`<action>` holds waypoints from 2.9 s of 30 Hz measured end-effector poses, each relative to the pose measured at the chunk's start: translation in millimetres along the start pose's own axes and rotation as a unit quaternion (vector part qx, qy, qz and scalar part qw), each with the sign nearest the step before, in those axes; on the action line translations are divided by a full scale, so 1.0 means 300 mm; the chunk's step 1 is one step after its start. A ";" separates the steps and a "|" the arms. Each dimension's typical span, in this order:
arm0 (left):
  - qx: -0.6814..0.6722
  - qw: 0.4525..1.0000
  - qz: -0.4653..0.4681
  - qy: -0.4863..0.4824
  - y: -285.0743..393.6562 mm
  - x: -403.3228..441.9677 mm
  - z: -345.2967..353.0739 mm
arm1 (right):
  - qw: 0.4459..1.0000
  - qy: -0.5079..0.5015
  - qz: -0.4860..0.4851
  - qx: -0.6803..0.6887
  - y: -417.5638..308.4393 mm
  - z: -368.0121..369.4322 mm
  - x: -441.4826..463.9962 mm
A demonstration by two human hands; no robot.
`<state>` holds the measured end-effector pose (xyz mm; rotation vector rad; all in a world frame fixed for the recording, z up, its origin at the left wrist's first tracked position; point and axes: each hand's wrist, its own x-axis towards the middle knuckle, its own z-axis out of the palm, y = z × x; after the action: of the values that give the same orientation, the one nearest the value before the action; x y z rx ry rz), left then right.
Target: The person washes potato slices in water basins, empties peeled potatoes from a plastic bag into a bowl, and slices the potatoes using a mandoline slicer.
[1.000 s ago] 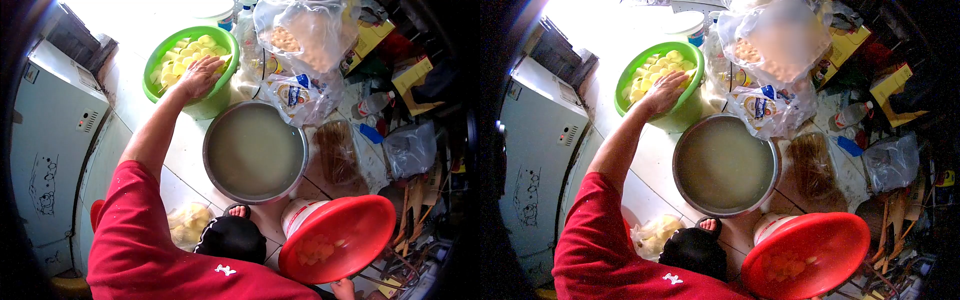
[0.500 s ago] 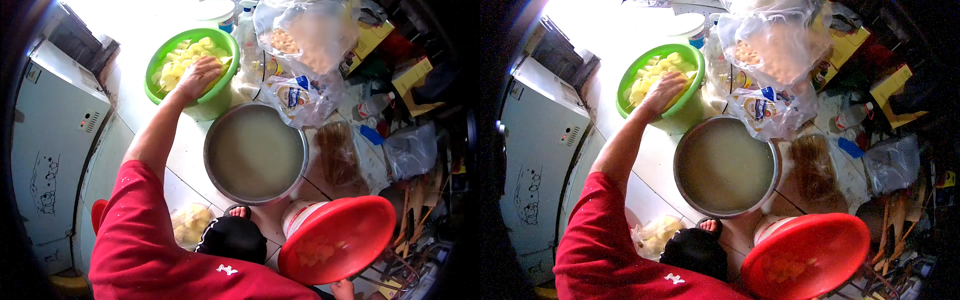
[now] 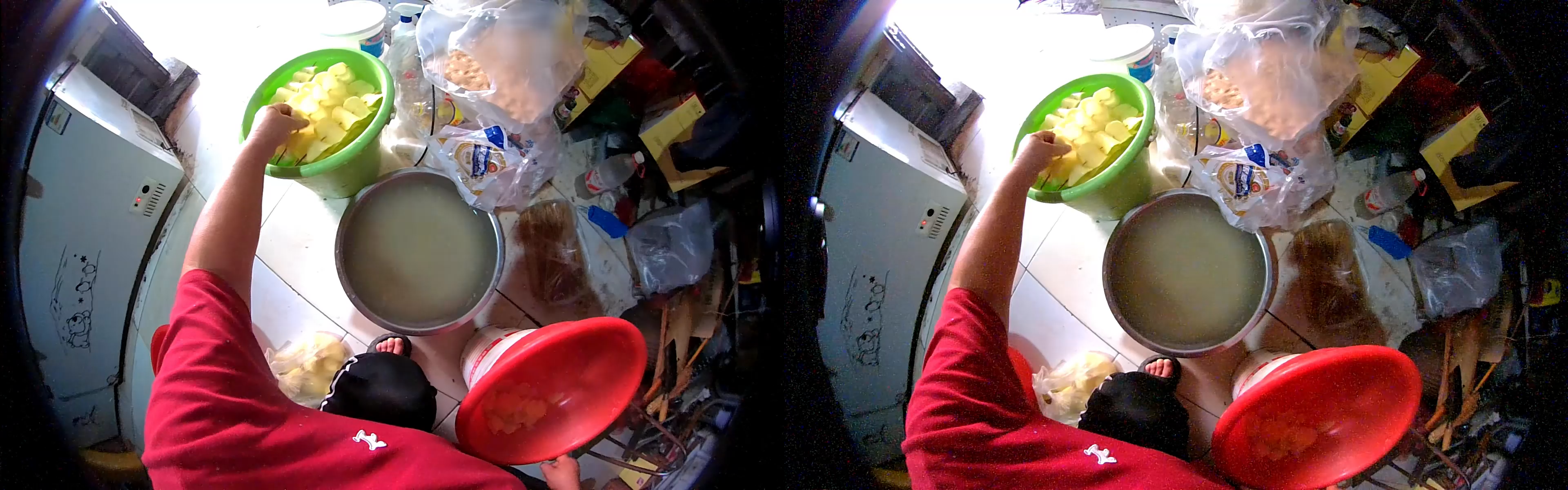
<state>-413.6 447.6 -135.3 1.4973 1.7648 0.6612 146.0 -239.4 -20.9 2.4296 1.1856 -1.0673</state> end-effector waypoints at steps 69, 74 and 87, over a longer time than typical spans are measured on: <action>0.406 0.899 0.039 0.156 0.290 -0.081 0.111 | 0.998 -0.026 -0.001 0.057 -0.029 -0.010 0.015; 0.375 0.918 -0.016 0.128 0.191 -0.019 0.087 | 0.999 -0.018 0.013 0.038 -0.010 0.012 0.021; 0.278 0.959 -0.020 0.044 0.067 0.040 0.137 | 0.999 -0.045 -0.017 -0.002 -0.025 0.000 0.045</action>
<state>-369.6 460.7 -147.2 1.8066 2.1596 0.2128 145.9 -226.7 -29.5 2.3397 1.2016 -1.1714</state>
